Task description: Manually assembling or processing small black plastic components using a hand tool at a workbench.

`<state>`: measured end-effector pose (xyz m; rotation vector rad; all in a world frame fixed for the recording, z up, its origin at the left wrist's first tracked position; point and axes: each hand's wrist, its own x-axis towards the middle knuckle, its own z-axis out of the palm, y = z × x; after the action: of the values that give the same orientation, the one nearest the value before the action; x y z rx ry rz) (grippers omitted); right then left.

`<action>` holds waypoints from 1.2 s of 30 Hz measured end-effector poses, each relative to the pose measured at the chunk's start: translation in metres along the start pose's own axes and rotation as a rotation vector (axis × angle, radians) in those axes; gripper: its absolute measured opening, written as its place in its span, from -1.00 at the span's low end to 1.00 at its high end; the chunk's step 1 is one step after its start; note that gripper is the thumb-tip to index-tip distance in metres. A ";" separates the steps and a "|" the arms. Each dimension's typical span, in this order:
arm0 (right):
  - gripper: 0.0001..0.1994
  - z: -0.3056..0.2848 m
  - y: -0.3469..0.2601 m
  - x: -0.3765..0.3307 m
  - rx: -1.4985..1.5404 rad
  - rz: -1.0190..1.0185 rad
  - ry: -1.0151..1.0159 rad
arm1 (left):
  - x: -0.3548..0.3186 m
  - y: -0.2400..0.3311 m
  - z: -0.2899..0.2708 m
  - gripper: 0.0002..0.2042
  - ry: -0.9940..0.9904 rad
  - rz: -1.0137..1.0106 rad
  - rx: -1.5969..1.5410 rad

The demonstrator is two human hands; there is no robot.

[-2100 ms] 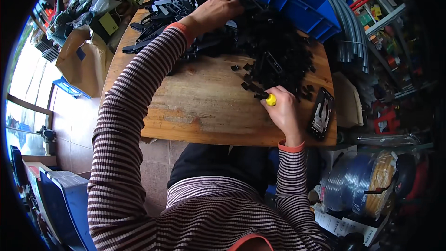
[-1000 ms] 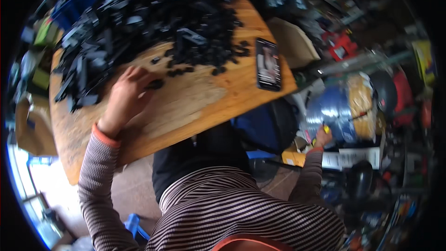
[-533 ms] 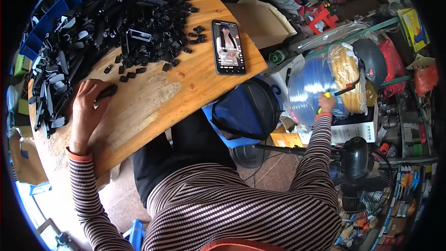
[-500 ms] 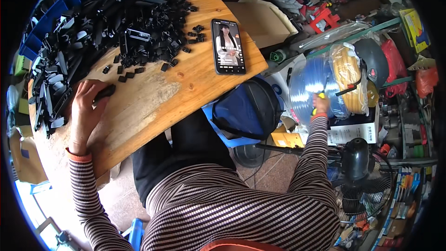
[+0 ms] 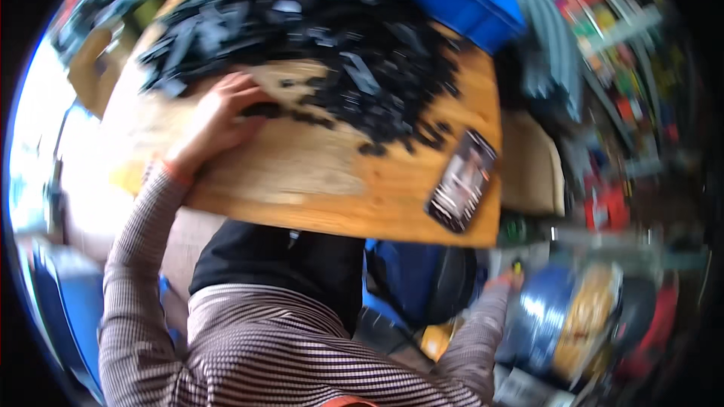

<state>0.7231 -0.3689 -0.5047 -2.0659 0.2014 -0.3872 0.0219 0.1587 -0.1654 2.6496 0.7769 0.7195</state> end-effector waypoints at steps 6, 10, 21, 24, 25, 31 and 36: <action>-0.77 0.036 -0.063 0.019 -0.012 -0.036 -0.259 | -0.041 0.003 -0.036 -0.59 0.121 -0.038 -0.030; -0.76 0.070 -0.163 -0.035 -0.635 0.058 -0.318 | -0.062 -0.005 -0.049 -0.56 0.064 -0.070 0.145; -0.80 -0.052 -0.533 -0.487 0.322 -0.869 -1.121 | -0.065 -0.005 -0.052 -0.62 -0.032 0.010 -0.031; -0.83 -0.010 -0.564 -0.579 0.194 -1.160 -1.343 | -0.073 -0.024 -0.081 -0.62 -0.081 0.130 0.004; -0.82 -0.003 -0.572 -0.599 0.111 -1.221 -1.328 | -0.074 -0.031 -0.092 -0.61 -0.111 0.251 0.061; -0.79 0.017 -0.589 -0.675 -0.086 -1.319 -1.156 | -0.087 -0.073 -0.100 -0.58 -0.298 0.509 0.251; -0.75 0.023 -0.590 -0.712 -0.071 -1.286 -1.126 | -0.105 -0.079 -0.098 -0.70 -0.095 0.516 0.364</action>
<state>0.0559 0.1582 -0.1401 -1.9095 -1.8232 0.1130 -0.1406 0.1761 -0.1546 3.2377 0.2014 0.6037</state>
